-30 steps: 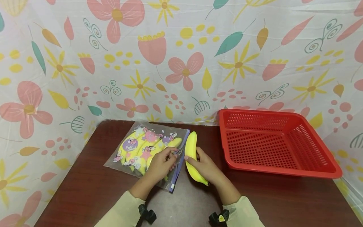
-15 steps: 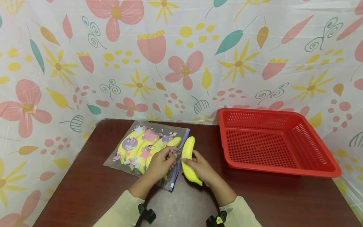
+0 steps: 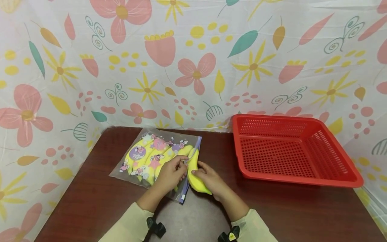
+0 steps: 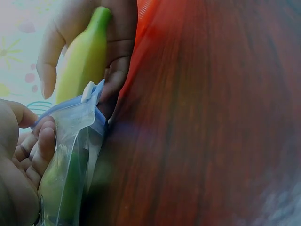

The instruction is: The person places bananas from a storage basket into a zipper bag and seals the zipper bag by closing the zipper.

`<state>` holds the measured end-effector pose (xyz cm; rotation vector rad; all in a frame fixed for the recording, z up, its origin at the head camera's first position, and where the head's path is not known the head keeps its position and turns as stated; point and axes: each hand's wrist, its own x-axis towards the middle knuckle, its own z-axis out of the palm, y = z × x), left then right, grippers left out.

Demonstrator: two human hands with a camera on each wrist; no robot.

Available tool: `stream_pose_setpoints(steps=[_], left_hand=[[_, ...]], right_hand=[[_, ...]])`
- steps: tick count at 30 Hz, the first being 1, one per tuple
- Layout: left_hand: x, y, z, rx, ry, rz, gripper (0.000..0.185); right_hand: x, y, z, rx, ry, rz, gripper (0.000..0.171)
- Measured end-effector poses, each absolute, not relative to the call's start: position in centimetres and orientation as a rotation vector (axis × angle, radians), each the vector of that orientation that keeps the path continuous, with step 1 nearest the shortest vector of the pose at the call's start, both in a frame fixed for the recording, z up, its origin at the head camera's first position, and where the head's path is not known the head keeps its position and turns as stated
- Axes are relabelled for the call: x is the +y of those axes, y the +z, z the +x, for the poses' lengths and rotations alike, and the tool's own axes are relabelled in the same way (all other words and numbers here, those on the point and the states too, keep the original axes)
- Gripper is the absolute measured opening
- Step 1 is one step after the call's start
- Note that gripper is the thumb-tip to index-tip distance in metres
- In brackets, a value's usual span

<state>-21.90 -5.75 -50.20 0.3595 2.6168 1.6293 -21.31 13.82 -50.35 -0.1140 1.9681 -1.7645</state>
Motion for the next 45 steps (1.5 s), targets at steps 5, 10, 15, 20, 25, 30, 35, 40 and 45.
stream_pose_setpoints(steps=[5, 10, 15, 20, 25, 30, 35, 40, 45], left_hand=[[-5.8, -50.2, -21.9, 2.617, 1.63, 0.355, 0.028], [-5.8, -50.2, -22.0, 2.625, 1.632, 0.351, 0.028], [-5.7, -50.1, -22.0, 2.622, 1.63, 0.349, 0.028], [-5.6, -50.0, -21.9, 2.624, 1.63, 0.352, 0.028], [-5.6, -50.0, -21.8, 2.614, 1.638, 0.354, 0.028], [-5.6, -49.7, -21.7, 2.618, 1.631, 0.346, 0.028], [-5.6, -49.4, -21.7, 2.631, 1.618, 0.344, 0.028], [-5.7, -48.8, -21.5, 2.67, 1.596, 0.372, 0.029], [-5.7, -48.3, -21.2, 2.691, 1.591, 0.41, 0.031]], right_hand=[[13.4, -50.2, -21.1, 1.943, -1.804, -0.069, 0.063], [13.1, -50.3, -21.0, 2.009, -1.806, -0.012, 0.061], [13.0, -50.5, -21.1, 2.034, -1.811, 0.008, 0.059], [13.0, -50.5, -21.2, 2.033, -1.821, -0.015, 0.061], [13.2, -50.5, -21.2, 2.028, -1.83, -0.029, 0.061], [13.2, -50.6, -21.1, 2.006, -1.844, -0.054, 0.058], [13.2, -50.7, -21.1, 1.978, -1.886, -0.046, 0.057], [13.2, -50.7, -21.1, 1.95, -1.903, -0.081, 0.055], [13.1, -50.7, -21.0, 1.954, -1.918, -0.1, 0.051]])
